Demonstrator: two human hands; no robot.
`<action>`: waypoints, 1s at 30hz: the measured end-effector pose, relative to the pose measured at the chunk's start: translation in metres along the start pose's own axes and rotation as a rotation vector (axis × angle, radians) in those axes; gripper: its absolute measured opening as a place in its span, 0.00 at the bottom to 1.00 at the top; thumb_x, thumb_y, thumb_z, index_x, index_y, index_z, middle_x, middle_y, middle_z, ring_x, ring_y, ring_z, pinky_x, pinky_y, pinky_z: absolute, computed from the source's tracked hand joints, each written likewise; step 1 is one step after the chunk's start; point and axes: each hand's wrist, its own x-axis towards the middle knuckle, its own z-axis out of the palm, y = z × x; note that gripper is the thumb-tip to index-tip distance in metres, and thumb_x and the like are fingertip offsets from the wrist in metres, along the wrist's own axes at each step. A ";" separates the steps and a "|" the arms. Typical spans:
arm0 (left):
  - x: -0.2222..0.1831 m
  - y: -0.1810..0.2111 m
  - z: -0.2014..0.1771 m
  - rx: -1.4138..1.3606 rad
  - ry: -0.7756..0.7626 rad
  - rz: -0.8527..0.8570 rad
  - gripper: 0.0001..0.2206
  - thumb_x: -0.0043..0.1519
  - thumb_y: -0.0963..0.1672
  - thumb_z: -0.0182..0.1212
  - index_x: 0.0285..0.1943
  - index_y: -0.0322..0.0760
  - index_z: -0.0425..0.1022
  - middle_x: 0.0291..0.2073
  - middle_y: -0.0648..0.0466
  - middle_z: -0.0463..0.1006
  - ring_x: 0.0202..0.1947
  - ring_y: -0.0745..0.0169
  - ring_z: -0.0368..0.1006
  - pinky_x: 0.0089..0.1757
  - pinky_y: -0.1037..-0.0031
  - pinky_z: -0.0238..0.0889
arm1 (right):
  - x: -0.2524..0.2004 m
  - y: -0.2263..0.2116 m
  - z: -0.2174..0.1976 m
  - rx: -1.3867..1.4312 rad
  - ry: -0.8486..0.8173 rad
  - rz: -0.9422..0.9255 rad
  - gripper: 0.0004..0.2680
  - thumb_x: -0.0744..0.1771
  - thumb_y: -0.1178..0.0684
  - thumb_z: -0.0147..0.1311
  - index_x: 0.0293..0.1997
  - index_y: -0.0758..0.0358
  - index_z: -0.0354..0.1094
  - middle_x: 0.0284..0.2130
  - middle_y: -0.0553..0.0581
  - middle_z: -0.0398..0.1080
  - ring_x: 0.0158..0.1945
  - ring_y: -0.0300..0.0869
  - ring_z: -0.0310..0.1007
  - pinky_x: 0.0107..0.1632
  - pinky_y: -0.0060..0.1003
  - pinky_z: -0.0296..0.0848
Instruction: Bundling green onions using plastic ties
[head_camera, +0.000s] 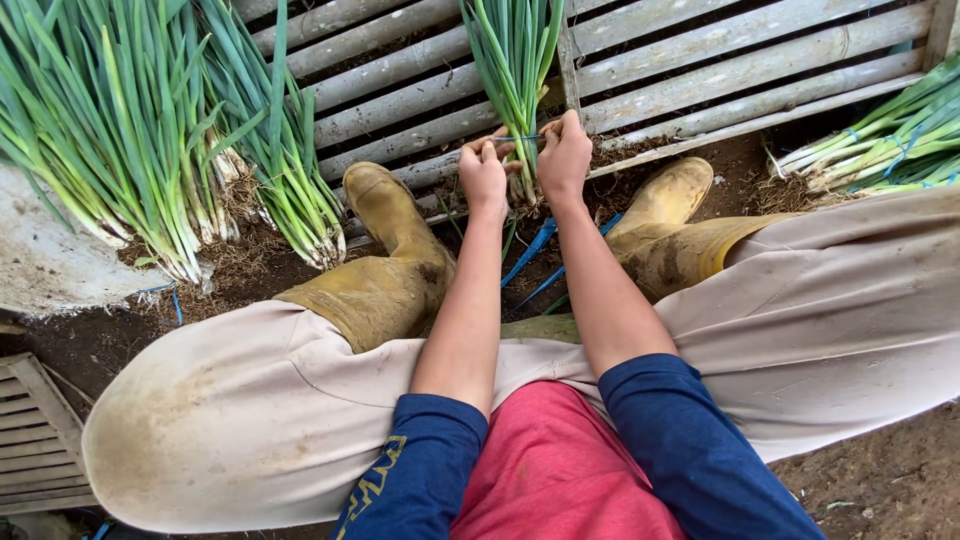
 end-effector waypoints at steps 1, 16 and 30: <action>0.001 -0.003 0.004 -0.203 -0.102 0.033 0.08 0.70 0.39 0.43 0.51 0.26 0.67 0.41 0.38 0.81 0.30 0.56 0.81 0.31 0.73 0.78 | 0.003 0.002 -0.001 0.012 0.003 0.038 0.08 0.67 0.66 0.52 0.32 0.58 0.59 0.29 0.56 0.77 0.34 0.56 0.76 0.40 0.49 0.70; 0.037 -0.006 0.002 0.065 -0.193 0.263 0.06 0.69 0.39 0.44 0.44 0.34 0.67 0.21 0.54 0.76 0.17 0.63 0.76 0.22 0.74 0.72 | 0.013 0.001 0.001 -0.165 -0.021 -0.063 0.06 0.67 0.65 0.50 0.34 0.58 0.60 0.29 0.62 0.75 0.33 0.65 0.75 0.37 0.59 0.71; 0.051 0.011 0.000 -0.036 -0.274 -0.065 0.09 0.69 0.40 0.42 0.50 0.27 0.67 0.28 0.52 0.72 0.26 0.65 0.72 0.30 0.73 0.75 | 0.007 0.014 0.013 -0.201 -0.002 0.091 0.06 0.67 0.63 0.52 0.34 0.57 0.61 0.31 0.57 0.76 0.35 0.60 0.77 0.39 0.54 0.73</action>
